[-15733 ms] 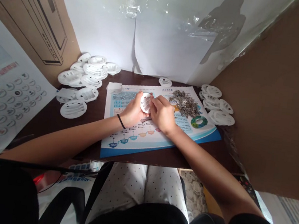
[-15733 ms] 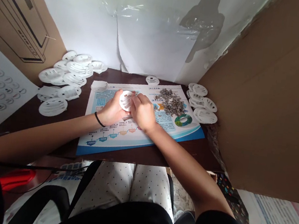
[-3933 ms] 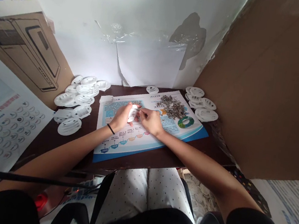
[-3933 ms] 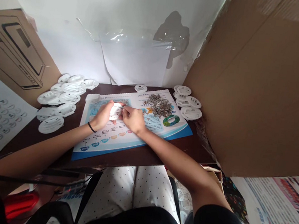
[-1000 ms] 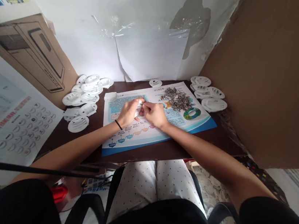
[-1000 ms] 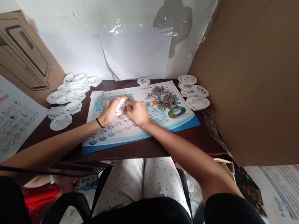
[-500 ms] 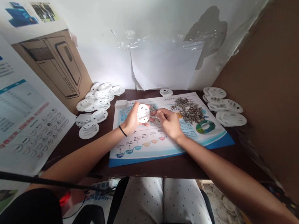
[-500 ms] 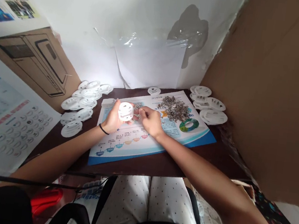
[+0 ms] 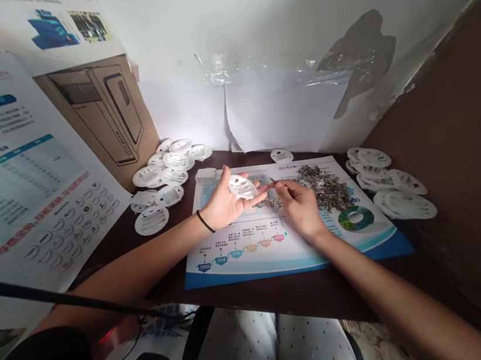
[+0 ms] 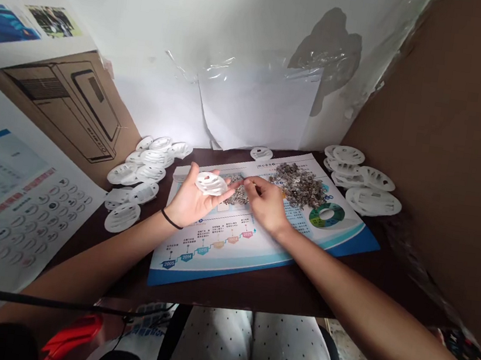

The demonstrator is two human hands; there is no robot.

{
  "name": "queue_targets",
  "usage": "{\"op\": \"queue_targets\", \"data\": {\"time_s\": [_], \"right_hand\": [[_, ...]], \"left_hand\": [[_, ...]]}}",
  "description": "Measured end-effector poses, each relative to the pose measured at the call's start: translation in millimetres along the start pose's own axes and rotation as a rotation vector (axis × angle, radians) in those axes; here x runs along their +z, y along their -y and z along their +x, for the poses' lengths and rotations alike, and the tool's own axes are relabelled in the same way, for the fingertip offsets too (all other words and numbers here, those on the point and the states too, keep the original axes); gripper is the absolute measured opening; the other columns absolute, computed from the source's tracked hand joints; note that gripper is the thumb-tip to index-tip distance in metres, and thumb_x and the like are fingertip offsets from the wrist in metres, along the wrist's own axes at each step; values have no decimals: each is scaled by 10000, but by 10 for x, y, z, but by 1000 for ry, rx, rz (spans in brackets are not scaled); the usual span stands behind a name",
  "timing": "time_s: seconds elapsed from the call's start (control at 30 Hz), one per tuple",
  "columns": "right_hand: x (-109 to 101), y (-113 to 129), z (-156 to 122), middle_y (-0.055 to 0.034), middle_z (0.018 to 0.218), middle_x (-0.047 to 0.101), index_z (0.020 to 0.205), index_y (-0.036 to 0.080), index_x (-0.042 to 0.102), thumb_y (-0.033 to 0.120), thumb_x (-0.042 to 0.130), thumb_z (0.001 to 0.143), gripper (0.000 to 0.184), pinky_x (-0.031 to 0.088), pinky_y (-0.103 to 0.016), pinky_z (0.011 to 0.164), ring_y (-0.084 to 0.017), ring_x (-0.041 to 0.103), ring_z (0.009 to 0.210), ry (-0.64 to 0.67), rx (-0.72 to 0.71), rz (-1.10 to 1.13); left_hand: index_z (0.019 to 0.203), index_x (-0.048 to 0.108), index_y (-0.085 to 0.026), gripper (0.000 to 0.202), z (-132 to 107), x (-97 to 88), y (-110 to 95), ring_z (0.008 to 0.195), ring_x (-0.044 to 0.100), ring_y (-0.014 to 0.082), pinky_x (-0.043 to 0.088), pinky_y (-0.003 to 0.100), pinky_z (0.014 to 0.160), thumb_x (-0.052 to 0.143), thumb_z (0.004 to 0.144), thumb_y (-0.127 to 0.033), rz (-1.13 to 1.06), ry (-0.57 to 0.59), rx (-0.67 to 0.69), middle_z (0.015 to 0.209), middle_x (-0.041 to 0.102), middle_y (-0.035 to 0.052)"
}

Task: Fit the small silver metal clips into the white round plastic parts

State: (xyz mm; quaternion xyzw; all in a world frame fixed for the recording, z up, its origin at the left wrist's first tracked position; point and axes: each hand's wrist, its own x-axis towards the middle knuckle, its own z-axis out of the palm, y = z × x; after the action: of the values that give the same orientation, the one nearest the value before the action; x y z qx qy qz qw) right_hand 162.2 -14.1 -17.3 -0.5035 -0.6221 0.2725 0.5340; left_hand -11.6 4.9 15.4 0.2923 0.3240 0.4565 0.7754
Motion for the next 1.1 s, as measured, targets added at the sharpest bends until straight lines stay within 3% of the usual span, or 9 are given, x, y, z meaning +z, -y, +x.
{"op": "queue_targets", "data": {"time_s": [0.13, 0.33, 0.57, 0.7, 0.8, 0.93, 1.1], "right_hand": [[-7, 6, 1, 2, 617, 570, 834, 172, 711, 408, 501, 863, 317, 343, -277, 568, -128, 462, 580, -11, 5, -18], [-10, 50, -10, 3, 609, 577, 824, 176, 712, 422, 506, 858, 323, 354, -279, 570, -130, 471, 570, 7, -6, -21], [0, 42, -30, 3, 599, 552, 791, 183, 706, 425, 487, 879, 338, 349, -272, 569, -131, 464, 583, 34, -13, -47], [-4, 45, -25, -7, 674, 604, 854, 189, 712, 417, 485, 879, 322, 378, -279, 614, -144, 519, 641, 61, -11, -26], [-5, 42, -20, 5, 632, 560, 823, 192, 681, 427, 488, 877, 308, 370, -281, 599, -141, 501, 614, 87, 6, -20], [18, 85, -43, 52, 528, 417, 788, 219, 545, 469, 471, 887, 279, 311, -267, 479, -115, 390, 476, 129, 141, 126], [37, 269, -89, 83, 488, 336, 796, 232, 470, 571, 493, 866, 347, 254, -259, 409, -89, 295, 402, 299, 352, 406]], "left_hand": [[884, 487, -173, 567, -7, 15, 7, 1072, 644, 234, 548, 405, 924, 313, 880, -713, -54, 15, -11, 908, 649, 82], [862, 471, -176, 524, 9, 17, 32, 1089, 629, 227, 549, 399, 916, 406, 865, -696, 22, -1, 67, 1042, 642, 112], [888, 477, -188, 530, 22, 32, 63, 1155, 590, 262, 544, 462, 915, 430, 842, -714, 94, -5, 72, 1210, 603, 149], [816, 462, -188, 524, 33, 15, 80, 1160, 584, 267, 540, 472, 912, 453, 827, -711, 106, 1, 102, 1121, 633, 140], [781, 461, -183, 532, 44, -16, 98, 1161, 583, 284, 536, 478, 899, 489, 806, -714, 133, -3, 129, 1065, 644, 136], [827, 504, -183, 429, 37, -53, 121, 1213, 552, 252, 510, 411, 923, 623, 803, -595, 193, 115, 229, 1128, 643, 119], [1105, 531, -246, 406, -7, -67, 150, 1208, 553, 200, 490, 328, 923, 728, 782, -390, 267, 287, 372, 1262, 611, 66]]}}
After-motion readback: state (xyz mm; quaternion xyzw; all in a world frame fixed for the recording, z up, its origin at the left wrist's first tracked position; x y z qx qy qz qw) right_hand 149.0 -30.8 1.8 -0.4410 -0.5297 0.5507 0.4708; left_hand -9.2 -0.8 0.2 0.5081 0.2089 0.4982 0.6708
